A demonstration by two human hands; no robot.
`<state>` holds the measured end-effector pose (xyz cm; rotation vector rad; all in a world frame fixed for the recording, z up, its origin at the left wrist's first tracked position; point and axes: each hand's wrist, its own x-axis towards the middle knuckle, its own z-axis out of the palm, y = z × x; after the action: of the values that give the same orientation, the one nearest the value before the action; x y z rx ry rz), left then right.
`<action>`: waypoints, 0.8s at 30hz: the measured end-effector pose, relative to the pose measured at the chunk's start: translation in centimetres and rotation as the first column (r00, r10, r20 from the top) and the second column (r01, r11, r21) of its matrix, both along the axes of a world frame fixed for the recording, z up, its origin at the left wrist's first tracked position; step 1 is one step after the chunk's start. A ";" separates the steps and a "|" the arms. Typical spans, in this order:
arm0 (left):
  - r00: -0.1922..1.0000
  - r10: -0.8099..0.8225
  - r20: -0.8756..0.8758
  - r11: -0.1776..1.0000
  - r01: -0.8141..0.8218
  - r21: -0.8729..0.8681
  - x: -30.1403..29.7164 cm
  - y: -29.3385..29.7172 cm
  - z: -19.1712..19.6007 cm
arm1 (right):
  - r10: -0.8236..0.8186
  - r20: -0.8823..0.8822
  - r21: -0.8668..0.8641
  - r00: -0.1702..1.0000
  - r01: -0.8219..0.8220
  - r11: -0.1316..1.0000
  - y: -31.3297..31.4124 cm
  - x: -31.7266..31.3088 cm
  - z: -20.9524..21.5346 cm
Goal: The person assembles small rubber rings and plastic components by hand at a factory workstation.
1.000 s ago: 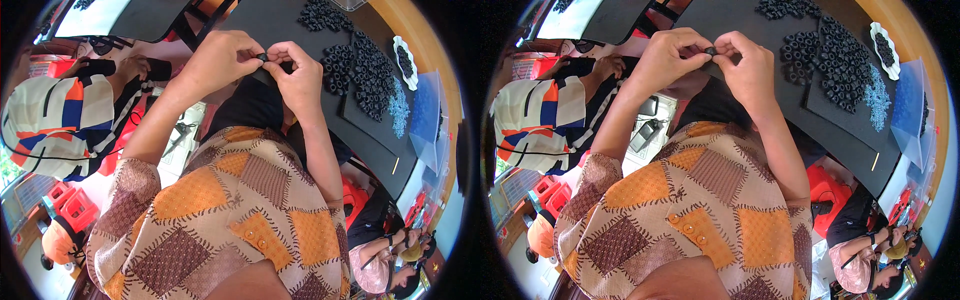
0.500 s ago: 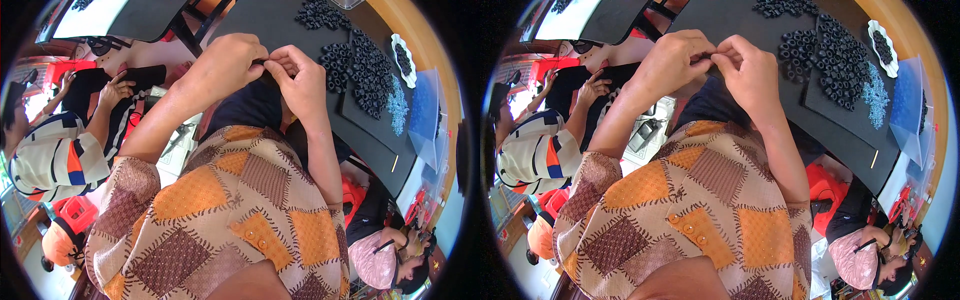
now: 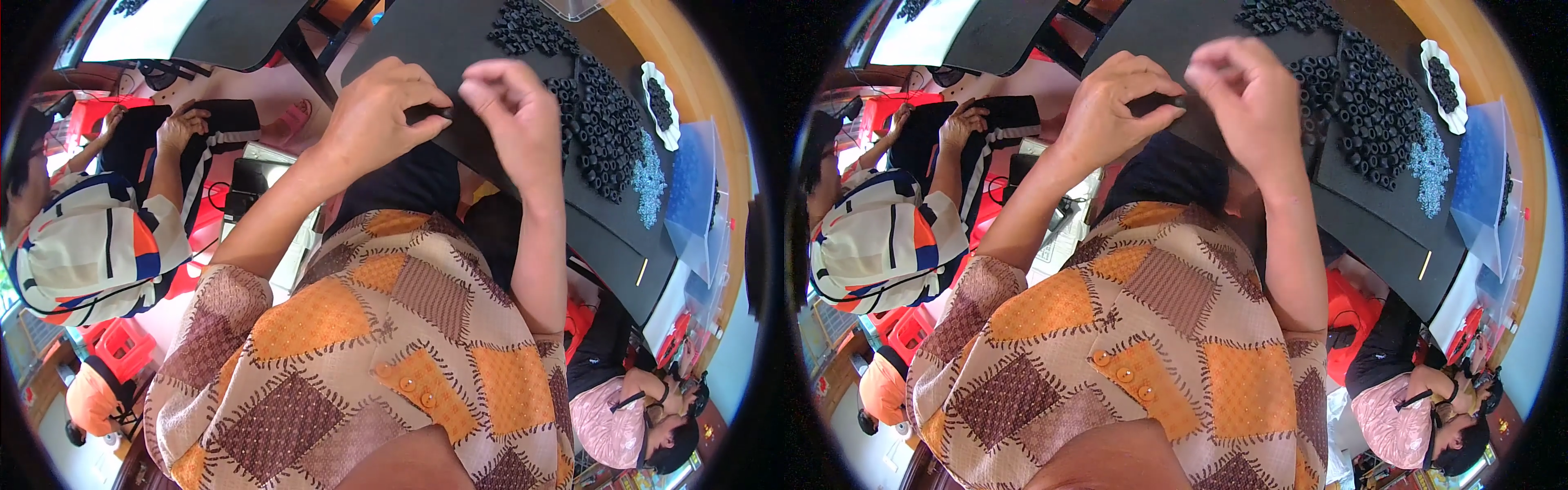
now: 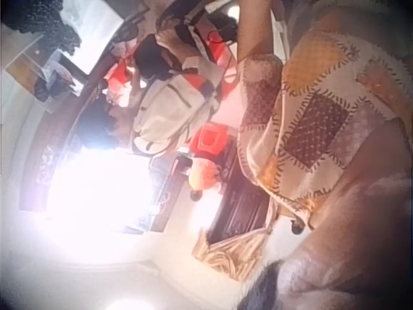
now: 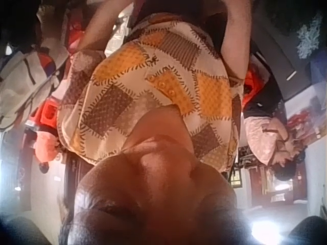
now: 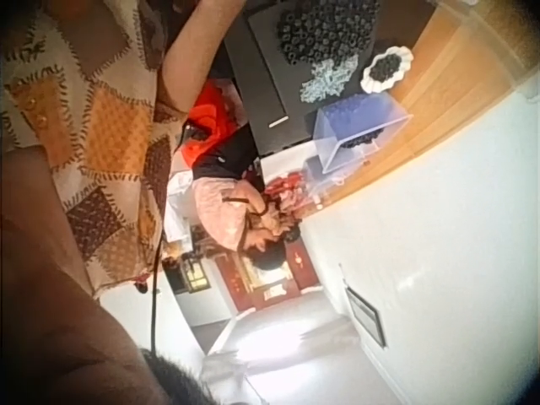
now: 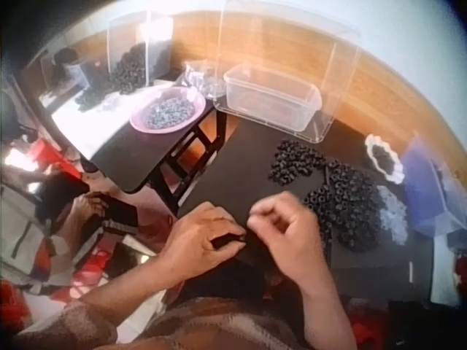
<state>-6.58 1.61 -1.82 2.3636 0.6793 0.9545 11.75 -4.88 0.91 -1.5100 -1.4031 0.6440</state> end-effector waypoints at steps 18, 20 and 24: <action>1.000 0.018 0.001 1.000 -0.018 -0.015 0.0 0.3 -0.7 | -0.150 0.305 0.343 0.940 0.039 0.939 7.2 -4.5 -1.8; 1.000 0.027 -0.016 1.000 -0.027 -0.016 0.3 0.3 -0.6 | -0.184 0.303 0.388 0.935 0.055 0.920 7.7 -4.0 -1.7; 0.999 0.038 -0.026 0.999 -0.039 -0.038 0.0 0.3 -0.5 | -0.199 0.164 0.603 0.966 0.062 0.795 7.0 -3.7 2.4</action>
<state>-6.53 1.91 -2.34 2.3400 0.7489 0.9211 8.03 2.14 3.33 -1.1672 -1.4669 -0.0747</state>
